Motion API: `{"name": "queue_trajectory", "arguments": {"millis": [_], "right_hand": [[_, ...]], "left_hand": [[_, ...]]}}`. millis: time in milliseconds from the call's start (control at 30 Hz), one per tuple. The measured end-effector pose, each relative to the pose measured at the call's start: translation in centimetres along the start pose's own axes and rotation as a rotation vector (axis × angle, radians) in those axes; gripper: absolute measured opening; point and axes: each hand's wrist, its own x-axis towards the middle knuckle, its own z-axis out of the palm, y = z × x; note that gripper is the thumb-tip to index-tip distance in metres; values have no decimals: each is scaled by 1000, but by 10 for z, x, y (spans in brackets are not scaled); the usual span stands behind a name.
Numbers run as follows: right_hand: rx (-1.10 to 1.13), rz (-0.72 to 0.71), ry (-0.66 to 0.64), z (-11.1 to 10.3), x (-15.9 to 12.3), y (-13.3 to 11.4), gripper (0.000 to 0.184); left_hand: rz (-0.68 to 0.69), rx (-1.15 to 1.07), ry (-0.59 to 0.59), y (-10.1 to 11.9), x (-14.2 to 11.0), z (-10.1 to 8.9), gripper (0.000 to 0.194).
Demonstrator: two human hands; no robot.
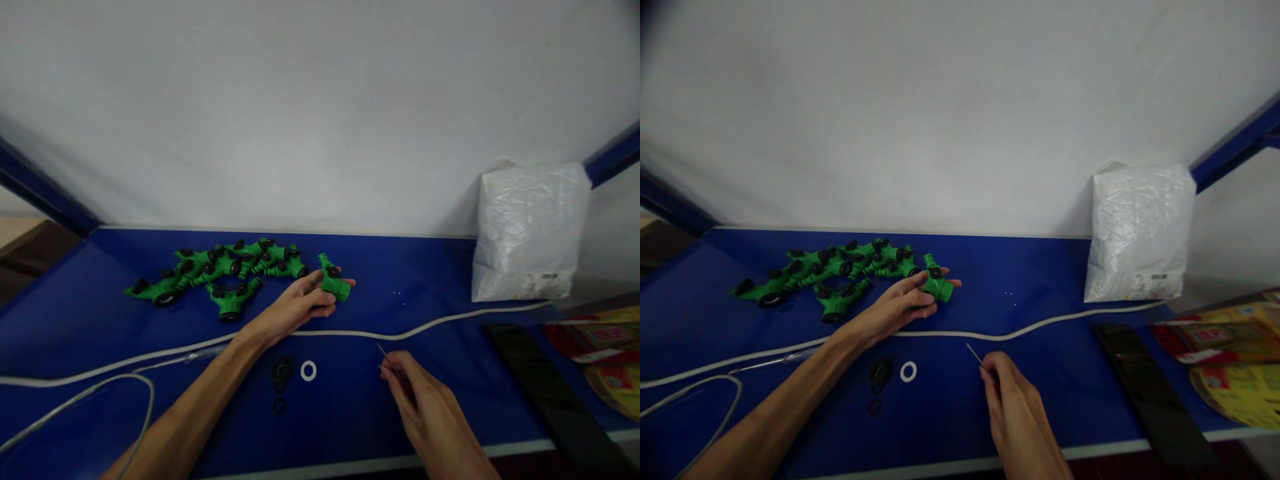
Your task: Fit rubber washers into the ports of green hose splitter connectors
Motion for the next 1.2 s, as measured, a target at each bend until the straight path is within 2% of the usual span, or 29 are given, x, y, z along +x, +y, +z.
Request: {"name": "queue_trajectory", "arguments": {"millis": [67, 167, 300, 433, 600, 767, 1000, 1100, 1200], "right_hand": [[75, 53, -14, -1, 8, -12, 17], [238, 141, 33, 0, 27, -33, 24], [481, 272, 60, 4, 52, -53, 28], [641, 280, 45, 11, 64, -63, 29], [664, 258, 110, 23, 73, -66, 22], [664, 266, 130, 27, 77, -65, 21], [464, 144, 190, 32, 77, -68, 14], [534, 153, 189, 34, 80, -68, 11], [764, 242, 184, 35, 84, -65, 19]], "left_hand": [[-1, -13, -5, 0, 0, -1, 50], [-6, -67, -22, 1, 0, -2, 46], [-55, -91, 13, 3, 1, -1, 46], [-71, -80, 18, 0, 3, -1, 44], [-75, -46, 10, -6, 3, -2, 44], [-83, -10, 50, -4, 2, -1, 43], [-86, 108, 107, -4, 3, 2, 50], [-86, 120, 133, -3, 2, 4, 54], [-76, 132, 151, -1, 1, 5, 54]]}}
